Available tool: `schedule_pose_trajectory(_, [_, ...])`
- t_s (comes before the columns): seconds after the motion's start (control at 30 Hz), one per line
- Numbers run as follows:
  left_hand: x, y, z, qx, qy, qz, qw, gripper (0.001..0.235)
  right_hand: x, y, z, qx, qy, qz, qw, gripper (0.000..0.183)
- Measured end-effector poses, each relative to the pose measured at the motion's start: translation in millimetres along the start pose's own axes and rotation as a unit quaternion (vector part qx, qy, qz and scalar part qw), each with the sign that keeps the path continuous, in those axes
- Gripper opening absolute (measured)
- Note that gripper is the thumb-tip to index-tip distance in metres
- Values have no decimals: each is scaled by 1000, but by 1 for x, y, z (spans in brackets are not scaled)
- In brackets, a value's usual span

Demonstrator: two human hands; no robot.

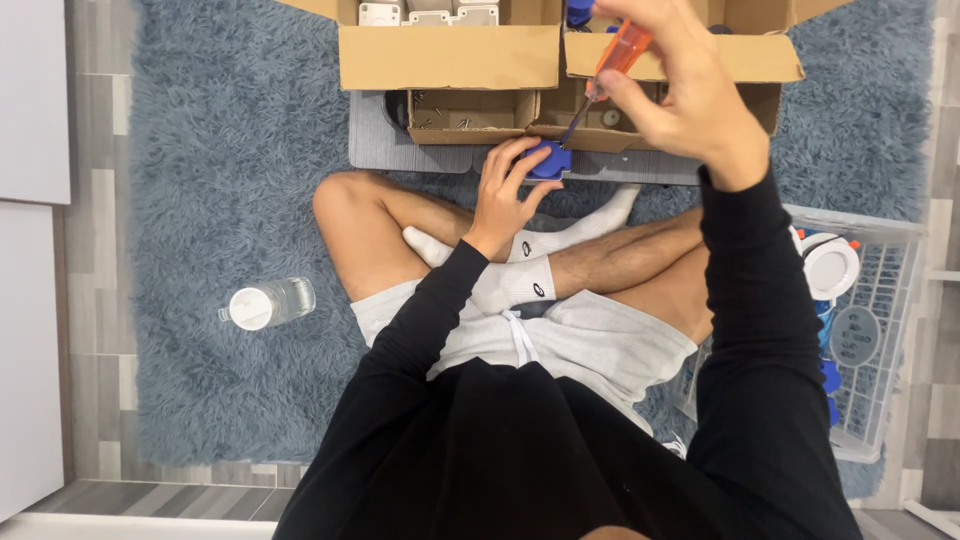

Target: Assembling electrical box components by fitting parts together and using a screwdriver to fasten them.

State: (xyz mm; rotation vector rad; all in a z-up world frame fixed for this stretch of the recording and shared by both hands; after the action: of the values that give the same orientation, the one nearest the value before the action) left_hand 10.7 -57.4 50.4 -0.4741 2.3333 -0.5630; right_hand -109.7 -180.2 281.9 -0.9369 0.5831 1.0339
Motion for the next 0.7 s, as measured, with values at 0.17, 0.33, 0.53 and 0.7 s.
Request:
schedule_pose_trajectory(0.17, [1,1,3,-2,6,1,1000,51,0,-4,-2,6,-229,90,969,62])
schedule_pose_trajectory(0.33, [2,0,3,-4,12,-1,1000,51,1,-8,-4,-23,-126,45,991,65])
schedule_pose_trajectory(0.53, [1,1,3,-9,19,2,1000,51,16,-4,-15,-2,68,-55,996,59])
schedule_pose_trajectory(0.7, [2,2,4,-9,23,2,1000,51,20,-1,-11,4,264,-83,961,66])
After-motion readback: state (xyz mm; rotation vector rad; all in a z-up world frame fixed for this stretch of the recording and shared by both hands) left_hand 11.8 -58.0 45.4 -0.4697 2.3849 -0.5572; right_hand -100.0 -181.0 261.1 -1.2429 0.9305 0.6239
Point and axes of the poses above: each hand's wrist, its own y-axis away from the middle knuckle, its own x-axis out of the palm, z = x × y, the point moved 7 cm from there along -y, towards the middle knuckle, and after that the axes turned 11 degrees about z, right-handed, at the moved point
